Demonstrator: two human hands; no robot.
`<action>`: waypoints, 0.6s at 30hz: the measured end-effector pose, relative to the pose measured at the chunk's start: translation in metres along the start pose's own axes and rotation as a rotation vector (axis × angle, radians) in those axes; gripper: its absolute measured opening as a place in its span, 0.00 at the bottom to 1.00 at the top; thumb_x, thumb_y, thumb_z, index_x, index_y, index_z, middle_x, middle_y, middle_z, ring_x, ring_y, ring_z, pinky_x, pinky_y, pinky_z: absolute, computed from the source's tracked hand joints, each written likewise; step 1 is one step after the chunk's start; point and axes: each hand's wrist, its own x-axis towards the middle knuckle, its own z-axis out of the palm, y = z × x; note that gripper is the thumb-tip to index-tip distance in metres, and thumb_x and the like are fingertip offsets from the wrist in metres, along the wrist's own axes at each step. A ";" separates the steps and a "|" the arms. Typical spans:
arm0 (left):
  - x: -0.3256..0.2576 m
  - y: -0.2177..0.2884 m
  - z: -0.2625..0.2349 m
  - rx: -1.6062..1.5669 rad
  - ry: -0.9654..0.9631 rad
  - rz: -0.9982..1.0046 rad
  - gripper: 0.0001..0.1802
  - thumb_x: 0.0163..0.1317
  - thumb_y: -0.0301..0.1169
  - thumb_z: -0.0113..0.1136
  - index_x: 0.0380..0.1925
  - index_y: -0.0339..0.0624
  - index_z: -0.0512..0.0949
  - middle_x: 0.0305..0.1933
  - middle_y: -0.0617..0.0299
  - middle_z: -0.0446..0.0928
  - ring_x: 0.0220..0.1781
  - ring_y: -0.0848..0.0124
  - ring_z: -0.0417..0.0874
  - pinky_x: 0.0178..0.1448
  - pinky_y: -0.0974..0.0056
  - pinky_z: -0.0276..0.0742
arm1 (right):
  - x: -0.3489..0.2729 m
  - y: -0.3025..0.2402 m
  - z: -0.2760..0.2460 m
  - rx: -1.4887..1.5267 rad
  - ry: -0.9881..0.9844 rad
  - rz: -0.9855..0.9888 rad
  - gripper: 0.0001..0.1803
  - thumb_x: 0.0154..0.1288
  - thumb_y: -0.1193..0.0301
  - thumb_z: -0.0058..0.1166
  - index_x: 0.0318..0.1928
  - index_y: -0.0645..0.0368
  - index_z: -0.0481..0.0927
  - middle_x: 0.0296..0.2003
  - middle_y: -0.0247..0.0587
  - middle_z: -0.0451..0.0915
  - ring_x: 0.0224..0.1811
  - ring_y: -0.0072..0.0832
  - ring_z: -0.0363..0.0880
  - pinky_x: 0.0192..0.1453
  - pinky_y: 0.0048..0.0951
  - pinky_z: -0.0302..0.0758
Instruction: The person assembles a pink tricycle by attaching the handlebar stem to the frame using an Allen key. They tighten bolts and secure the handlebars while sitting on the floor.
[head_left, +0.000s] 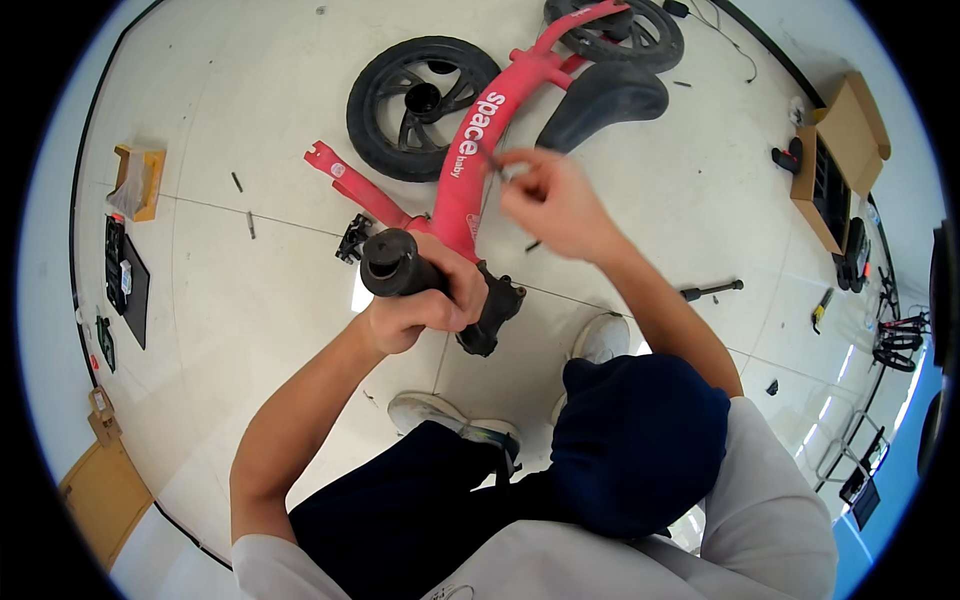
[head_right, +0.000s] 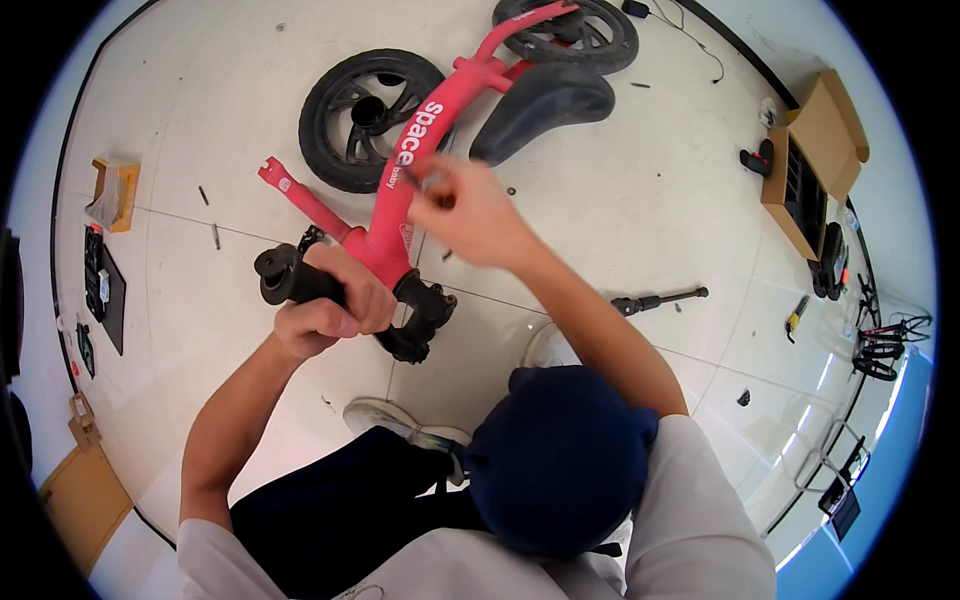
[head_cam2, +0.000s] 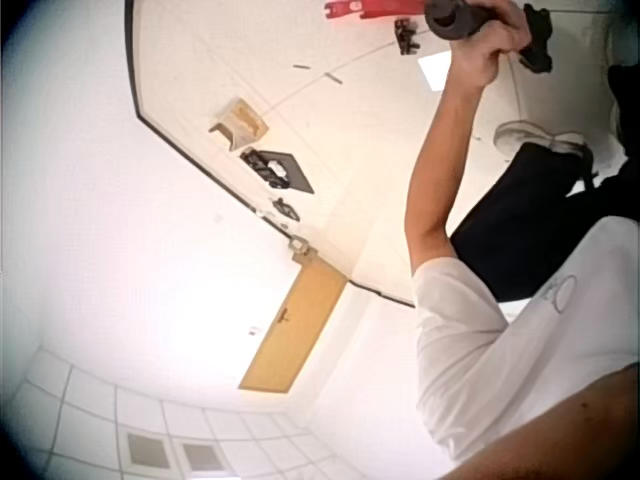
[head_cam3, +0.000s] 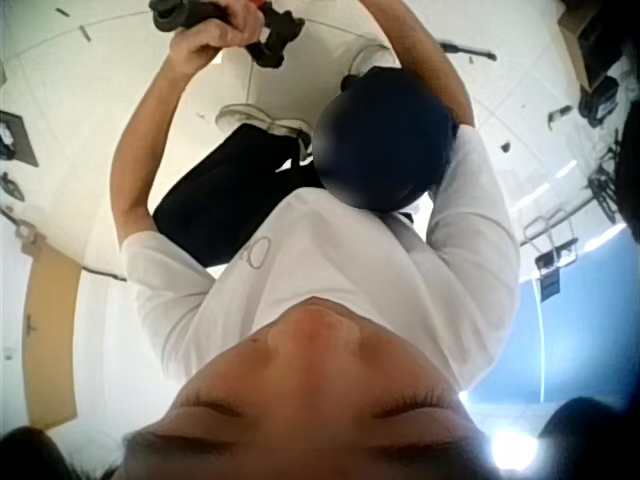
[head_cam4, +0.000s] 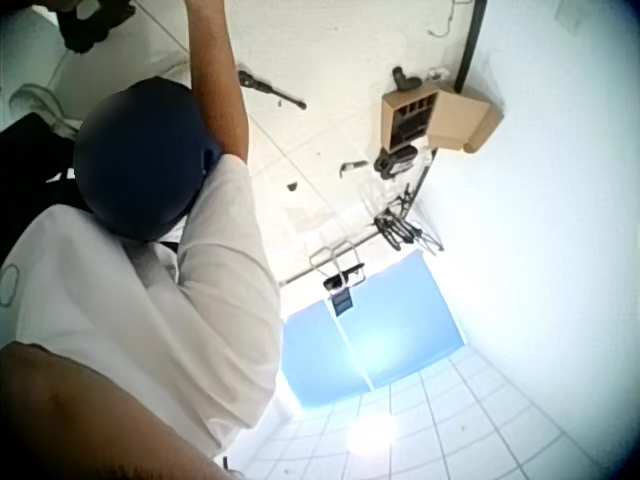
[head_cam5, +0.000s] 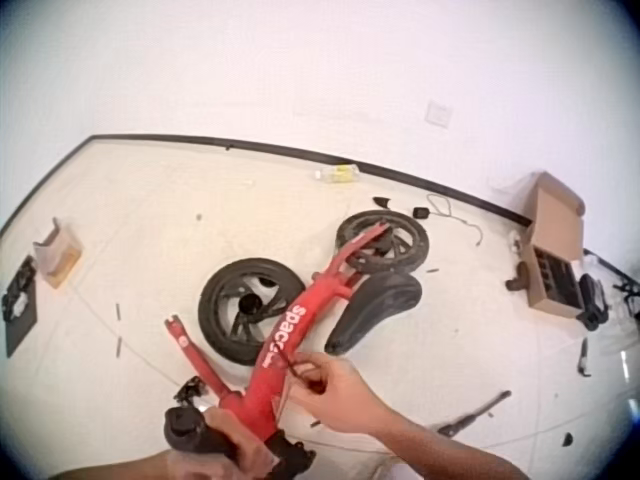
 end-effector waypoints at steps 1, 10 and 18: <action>0.000 -0.001 0.000 -0.008 -0.008 0.003 0.10 0.39 0.25 0.57 0.12 0.33 0.66 0.12 0.58 0.66 0.16 0.68 0.67 0.24 0.65 0.61 | 0.001 -0.007 -0.006 0.127 0.045 -0.014 0.15 0.67 0.73 0.51 0.51 0.65 0.77 0.20 0.33 0.73 0.20 0.17 0.68 0.25 0.25 0.66; 0.004 0.004 0.000 0.041 -0.002 -0.032 0.10 0.39 0.26 0.58 0.12 0.34 0.67 0.14 0.58 0.67 0.18 0.68 0.68 0.26 0.65 0.62 | -0.026 0.014 -0.029 0.111 -0.308 0.218 0.12 0.74 0.71 0.46 0.53 0.62 0.74 0.27 0.37 0.81 0.21 0.17 0.68 0.27 0.20 0.66; -0.002 -0.001 -0.001 0.033 0.039 -0.078 0.10 0.40 0.27 0.59 0.12 0.36 0.69 0.15 0.59 0.70 0.19 0.71 0.69 0.26 0.67 0.63 | -0.049 0.023 -0.042 0.707 -0.323 0.124 0.07 0.69 0.73 0.49 0.40 0.65 0.75 0.40 0.51 0.84 0.37 0.31 0.80 0.43 0.29 0.74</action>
